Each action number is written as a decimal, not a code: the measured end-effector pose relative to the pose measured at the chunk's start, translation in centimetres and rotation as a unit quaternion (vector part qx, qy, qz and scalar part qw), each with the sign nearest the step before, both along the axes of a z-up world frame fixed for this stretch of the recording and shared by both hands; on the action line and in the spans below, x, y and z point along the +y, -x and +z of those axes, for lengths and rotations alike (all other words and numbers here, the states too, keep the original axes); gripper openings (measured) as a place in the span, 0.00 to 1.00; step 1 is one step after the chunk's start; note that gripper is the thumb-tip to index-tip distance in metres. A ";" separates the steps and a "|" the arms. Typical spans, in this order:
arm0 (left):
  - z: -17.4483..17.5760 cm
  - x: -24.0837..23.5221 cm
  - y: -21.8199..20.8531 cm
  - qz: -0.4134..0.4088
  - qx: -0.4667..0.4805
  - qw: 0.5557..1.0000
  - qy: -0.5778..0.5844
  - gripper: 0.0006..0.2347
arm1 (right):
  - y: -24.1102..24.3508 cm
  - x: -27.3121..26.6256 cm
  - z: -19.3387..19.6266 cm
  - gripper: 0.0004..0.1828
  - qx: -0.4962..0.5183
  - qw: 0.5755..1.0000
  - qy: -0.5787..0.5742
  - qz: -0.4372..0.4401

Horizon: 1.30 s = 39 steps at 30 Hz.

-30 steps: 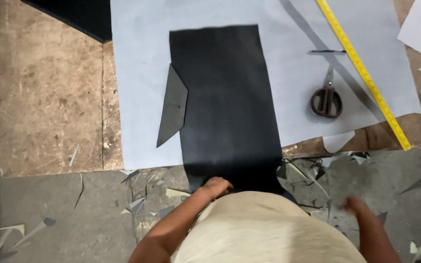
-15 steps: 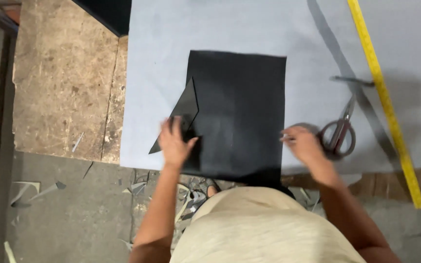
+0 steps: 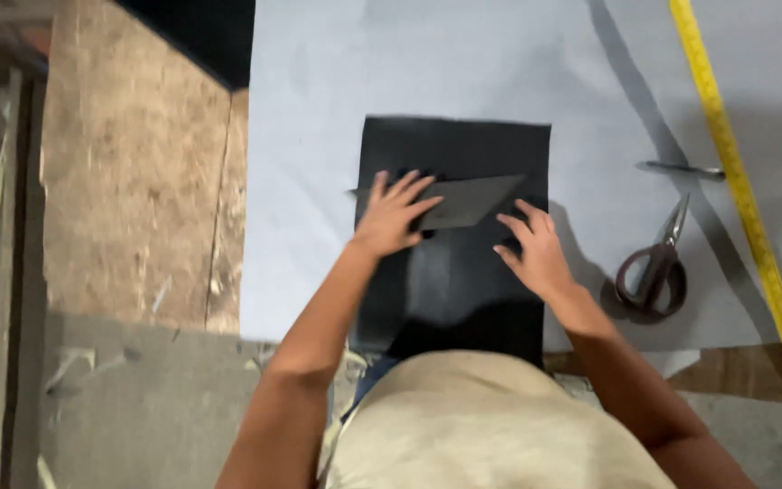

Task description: Measuring, marking, and cutting black upholstery material using a ruler, scissors, and a template.

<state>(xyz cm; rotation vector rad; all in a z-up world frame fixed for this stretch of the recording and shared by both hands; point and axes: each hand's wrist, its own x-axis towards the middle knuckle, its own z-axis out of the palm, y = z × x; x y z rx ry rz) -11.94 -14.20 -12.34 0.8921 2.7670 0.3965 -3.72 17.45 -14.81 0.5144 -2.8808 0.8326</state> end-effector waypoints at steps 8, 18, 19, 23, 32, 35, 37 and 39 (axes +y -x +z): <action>-7.0 -1.5 7.6 0.110 0.062 0.991 -0.038 0.29 | 5.5 -3.2 -3.3 0.42 -0.026 0.987 -0.028 -0.153; -11.1 -1.0 7.2 0.150 0.149 0.971 -0.108 0.19 | 10.9 -6.9 -5.9 0.33 0.030 0.974 -0.052 -0.217; -11.4 -0.7 7.6 0.146 0.161 0.969 -0.115 0.19 | 11.1 -7.3 -5.8 0.33 0.032 0.972 -0.057 -0.224; -11.7 0.0 7.7 0.155 0.179 0.966 -0.104 0.19 | 12.3 -7.2 -5.7 0.33 0.027 0.973 -0.042 -0.226; -11.4 -0.1 7.4 0.145 0.171 0.970 -0.089 0.21 | 12.9 -6.5 -5.3 0.33 0.021 0.979 -0.014 -0.203; -11.5 -0.1 7.5 0.141 0.161 0.974 -0.079 0.22 | 13.1 -6.4 -5.3 0.33 0.016 0.978 -0.020 -0.207; -11.5 -0.1 7.6 0.145 0.156 0.974 -0.074 0.22 | 13.2 -6.4 -5.5 0.33 0.013 0.978 -0.017 -0.209; -11.2 -0.1 7.6 0.144 0.147 0.976 -0.072 0.22 | 13.2 -6.6 -5.1 0.32 0.009 0.977 -0.017 -0.213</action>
